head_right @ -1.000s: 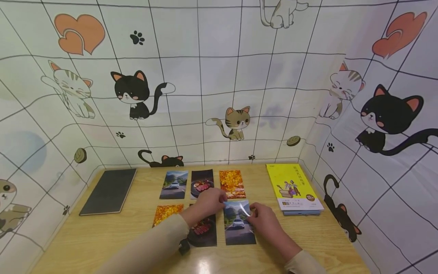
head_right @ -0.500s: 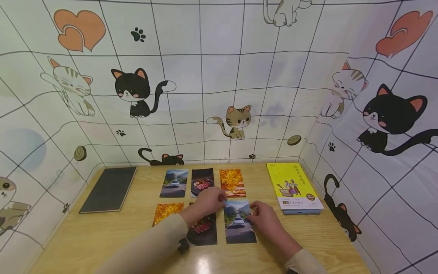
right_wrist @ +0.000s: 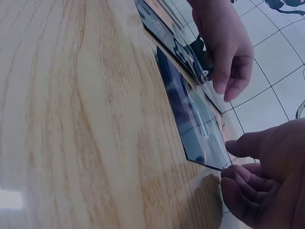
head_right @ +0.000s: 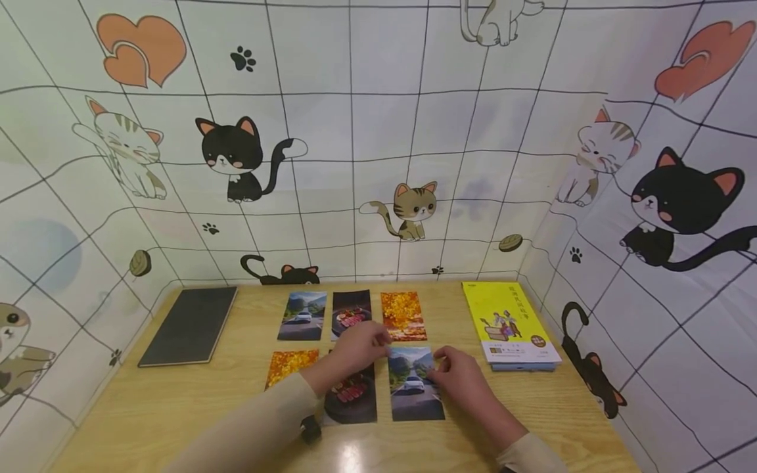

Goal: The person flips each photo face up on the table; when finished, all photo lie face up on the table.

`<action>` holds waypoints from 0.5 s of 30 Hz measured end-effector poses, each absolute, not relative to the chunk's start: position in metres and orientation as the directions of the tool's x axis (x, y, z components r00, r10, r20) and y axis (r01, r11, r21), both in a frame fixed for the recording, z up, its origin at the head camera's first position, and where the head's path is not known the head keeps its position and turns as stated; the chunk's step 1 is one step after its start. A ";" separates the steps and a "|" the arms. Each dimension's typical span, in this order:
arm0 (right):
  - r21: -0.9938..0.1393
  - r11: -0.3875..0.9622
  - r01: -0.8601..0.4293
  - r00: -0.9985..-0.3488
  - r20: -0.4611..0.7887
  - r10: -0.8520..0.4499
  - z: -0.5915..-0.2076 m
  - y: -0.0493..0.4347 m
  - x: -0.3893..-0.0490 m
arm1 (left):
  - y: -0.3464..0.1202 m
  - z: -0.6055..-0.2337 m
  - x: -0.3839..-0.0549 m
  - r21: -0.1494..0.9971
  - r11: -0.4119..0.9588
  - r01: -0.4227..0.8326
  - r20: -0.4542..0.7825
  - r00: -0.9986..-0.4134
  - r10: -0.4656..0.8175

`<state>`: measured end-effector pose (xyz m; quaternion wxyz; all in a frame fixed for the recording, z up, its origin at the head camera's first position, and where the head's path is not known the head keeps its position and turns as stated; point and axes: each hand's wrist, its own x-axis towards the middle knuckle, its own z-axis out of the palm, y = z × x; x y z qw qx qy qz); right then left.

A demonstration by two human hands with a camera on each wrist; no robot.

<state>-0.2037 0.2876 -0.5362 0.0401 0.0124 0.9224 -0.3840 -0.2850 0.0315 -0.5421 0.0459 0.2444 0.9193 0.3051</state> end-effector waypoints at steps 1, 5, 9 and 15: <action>-0.711 0.701 0.048 -0.997 -0.078 -0.012 -0.535 0.288 -0.203 | 0.027 -0.540 -0.282 0.599 0.679 0.424 0.072 -0.873 0.482; -0.735 0.678 0.018 -0.997 -0.060 -0.039 -0.529 0.292 -0.201 | 0.005 -0.533 -0.272 0.633 0.643 0.432 0.093 -0.866 0.491; -0.701 0.711 -0.059 -0.997 0.002 -0.081 -0.524 0.298 -0.203 | -0.020 -0.529 -0.266 0.640 0.636 0.431 0.101 -0.868 0.487; -0.556 0.802 -0.219 -0.975 0.156 -0.159 -0.516 0.312 -0.211 | -0.062 -0.526 -0.263 0.631 0.645 0.431 0.111 -0.873 0.475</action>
